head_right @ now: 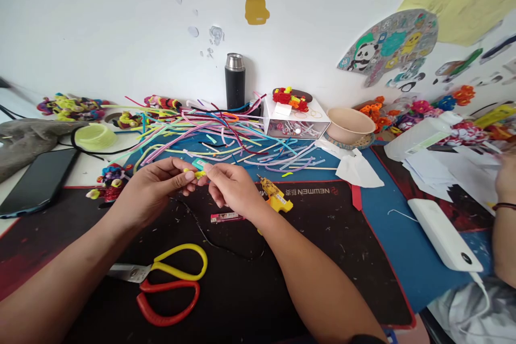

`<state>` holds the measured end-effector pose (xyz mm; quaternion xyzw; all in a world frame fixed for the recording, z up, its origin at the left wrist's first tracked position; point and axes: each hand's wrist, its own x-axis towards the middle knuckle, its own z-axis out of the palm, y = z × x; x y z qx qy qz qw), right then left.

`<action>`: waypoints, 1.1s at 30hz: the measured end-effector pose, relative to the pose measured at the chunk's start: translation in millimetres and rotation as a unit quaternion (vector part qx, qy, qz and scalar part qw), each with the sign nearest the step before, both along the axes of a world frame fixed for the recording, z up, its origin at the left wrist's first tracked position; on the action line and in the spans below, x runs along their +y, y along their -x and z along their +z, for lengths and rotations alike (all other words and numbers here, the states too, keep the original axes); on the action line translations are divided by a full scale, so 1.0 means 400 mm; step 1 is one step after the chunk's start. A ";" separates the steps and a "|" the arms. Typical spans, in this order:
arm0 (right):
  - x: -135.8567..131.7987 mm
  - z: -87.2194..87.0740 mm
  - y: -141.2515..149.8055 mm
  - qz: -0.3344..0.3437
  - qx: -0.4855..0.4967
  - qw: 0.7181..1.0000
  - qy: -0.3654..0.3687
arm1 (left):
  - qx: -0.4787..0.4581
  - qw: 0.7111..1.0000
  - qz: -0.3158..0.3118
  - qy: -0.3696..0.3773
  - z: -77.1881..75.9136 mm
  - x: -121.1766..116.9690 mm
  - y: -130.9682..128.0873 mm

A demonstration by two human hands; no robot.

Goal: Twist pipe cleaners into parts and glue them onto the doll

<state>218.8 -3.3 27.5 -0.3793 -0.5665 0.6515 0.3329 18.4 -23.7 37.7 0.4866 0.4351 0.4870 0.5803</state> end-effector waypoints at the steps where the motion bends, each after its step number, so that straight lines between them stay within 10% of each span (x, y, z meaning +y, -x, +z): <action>1: -0.001 0.001 0.000 0.001 -0.005 1.000 -0.004 | 0.009 1.000 -0.002 -0.004 0.002 -0.001 0.001; 33: -0.004 -0.004 0.019 0.009 0.149 0.975 0.166 | -0.023 1.000 -0.001 -0.008 -0.004 -0.005 -0.023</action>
